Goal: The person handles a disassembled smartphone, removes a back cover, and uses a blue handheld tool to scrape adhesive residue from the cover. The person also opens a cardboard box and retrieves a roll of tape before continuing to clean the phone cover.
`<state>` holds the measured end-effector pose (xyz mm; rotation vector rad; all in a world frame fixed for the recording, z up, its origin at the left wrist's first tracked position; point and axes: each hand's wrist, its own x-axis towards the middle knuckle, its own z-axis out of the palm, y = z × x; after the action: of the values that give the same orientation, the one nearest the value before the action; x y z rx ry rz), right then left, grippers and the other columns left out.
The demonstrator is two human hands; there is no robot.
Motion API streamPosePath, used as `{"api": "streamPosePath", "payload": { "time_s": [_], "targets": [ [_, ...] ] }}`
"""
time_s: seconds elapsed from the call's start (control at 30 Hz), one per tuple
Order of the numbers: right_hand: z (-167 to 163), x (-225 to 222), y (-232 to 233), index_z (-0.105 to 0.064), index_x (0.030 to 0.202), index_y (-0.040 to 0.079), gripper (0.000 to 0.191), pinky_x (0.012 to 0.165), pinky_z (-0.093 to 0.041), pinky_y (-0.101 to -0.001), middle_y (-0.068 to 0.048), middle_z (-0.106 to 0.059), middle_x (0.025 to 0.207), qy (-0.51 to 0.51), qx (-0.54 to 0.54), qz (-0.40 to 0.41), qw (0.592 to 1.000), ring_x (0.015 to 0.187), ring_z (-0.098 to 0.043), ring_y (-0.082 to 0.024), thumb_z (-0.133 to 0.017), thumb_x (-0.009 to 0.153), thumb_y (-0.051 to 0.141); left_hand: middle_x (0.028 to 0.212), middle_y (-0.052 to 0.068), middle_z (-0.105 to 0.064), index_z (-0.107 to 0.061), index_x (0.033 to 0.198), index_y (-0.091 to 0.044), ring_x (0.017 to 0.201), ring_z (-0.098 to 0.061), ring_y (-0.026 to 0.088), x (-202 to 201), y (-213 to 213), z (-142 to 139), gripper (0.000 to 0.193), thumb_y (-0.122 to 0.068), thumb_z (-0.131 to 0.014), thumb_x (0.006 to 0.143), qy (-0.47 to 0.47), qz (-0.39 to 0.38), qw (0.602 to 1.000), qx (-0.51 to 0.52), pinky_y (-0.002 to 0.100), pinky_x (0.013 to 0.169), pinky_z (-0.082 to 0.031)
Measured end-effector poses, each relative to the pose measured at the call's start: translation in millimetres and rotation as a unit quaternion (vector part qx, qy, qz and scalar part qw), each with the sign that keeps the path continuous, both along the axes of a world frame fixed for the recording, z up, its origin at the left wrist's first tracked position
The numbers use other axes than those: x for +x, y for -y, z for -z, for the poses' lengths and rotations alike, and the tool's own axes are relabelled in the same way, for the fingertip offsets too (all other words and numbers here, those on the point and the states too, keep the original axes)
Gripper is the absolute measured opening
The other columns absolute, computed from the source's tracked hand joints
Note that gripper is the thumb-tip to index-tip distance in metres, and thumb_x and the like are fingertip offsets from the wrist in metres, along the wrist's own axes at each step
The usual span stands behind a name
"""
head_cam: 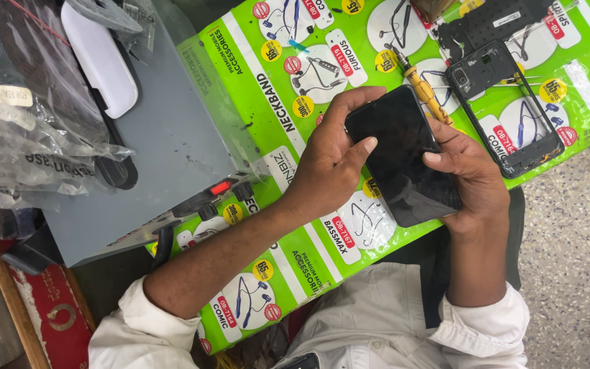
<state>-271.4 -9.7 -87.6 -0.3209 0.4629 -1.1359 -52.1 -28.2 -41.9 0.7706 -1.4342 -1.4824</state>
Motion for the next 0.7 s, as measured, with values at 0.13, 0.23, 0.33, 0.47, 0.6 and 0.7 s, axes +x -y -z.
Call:
{"api": "streamPosePath", "payload": {
  "time_s": [0.13, 0.23, 0.33, 0.47, 0.6, 0.7],
  "targets": [
    [-12, 21, -16, -0.053, 0.146, -0.011, 0.061, 0.104, -0.056, -0.039, -0.023, -0.068, 0.131, -0.003, 0.003, 0.0, 1.0, 0.113, -0.071, -0.027, -0.063, 0.086, -0.009, 0.158, 0.014, -0.042, -0.036, 0.154, -0.001, 0.148, -0.045, 0.018, 19, -17, -11, 0.055, 0.013, -0.047, 0.102, 0.019, -0.01, 1.0, -0.01, 0.034, 0.128, -0.038],
    [-12, 19, -14, -0.054, 0.146, -0.012, 0.061, 0.104, -0.056, -0.039, -0.023, -0.068, 0.132, 0.002, 0.001, -0.004, 1.0, 0.113, -0.071, -0.028, -0.062, 0.085, -0.009, 0.158, 0.014, -0.043, -0.037, 0.153, -0.001, 0.148, -0.045, 0.018, 15, -15, -11, 0.054, 0.013, -0.048, 0.102, 0.034, -0.014, 0.999, -0.02, 0.034, 0.127, -0.038],
    [-7, 11, -2, -0.054, 0.146, -0.012, 0.061, 0.105, -0.056, -0.0392, -0.023, -0.067, 0.132, 0.004, 0.004, -0.002, 1.0, 0.114, -0.071, -0.028, -0.062, 0.085, -0.01, 0.158, 0.013, -0.042, -0.037, 0.153, -0.001, 0.148, -0.044, 0.018, 11, -2, -8, 0.055, 0.014, -0.048, 0.101, 0.031, -0.013, 0.999, -0.022, 0.034, 0.128, -0.038],
    [-6, 3, 4, -0.054, 0.145, -0.012, 0.061, 0.106, -0.055, -0.0395, -0.024, -0.067, 0.132, 0.002, 0.004, -0.002, 1.0, 0.115, -0.071, -0.028, -0.061, 0.085, -0.009, 0.157, 0.012, -0.042, -0.036, 0.153, -0.001, 0.147, -0.046, 0.017, 3, 4, -5, 0.054, 0.014, -0.047, 0.102, 0.015, -0.007, 1.0, -0.013, 0.034, 0.126, -0.04],
    [-13, 14, 4, -0.054, 0.145, -0.011, 0.06, 0.108, -0.054, -0.0393, -0.024, -0.067, 0.134, 0.003, 0.004, 0.005, 1.0, 0.116, -0.07, -0.028, -0.061, 0.085, -0.01, 0.156, 0.012, -0.043, -0.036, 0.153, -0.001, 0.145, -0.048, 0.016, 12, 4, -14, 0.055, 0.016, -0.046, 0.102, 0.002, -0.004, 1.0, 0.0, 0.033, 0.126, -0.041],
    [-17, 16, 1, -0.055, 0.144, -0.012, 0.059, 0.107, -0.054, -0.0396, -0.024, -0.067, 0.134, 0.012, -0.003, 0.0, 1.0, 0.116, -0.07, -0.029, -0.061, 0.085, -0.01, 0.155, 0.011, -0.042, -0.036, 0.152, -0.001, 0.145, -0.047, 0.016, 13, 2, -19, 0.055, 0.016, -0.045, 0.101, -0.004, -0.004, 1.0, 0.002, 0.033, 0.126, -0.041]
  ]
}}
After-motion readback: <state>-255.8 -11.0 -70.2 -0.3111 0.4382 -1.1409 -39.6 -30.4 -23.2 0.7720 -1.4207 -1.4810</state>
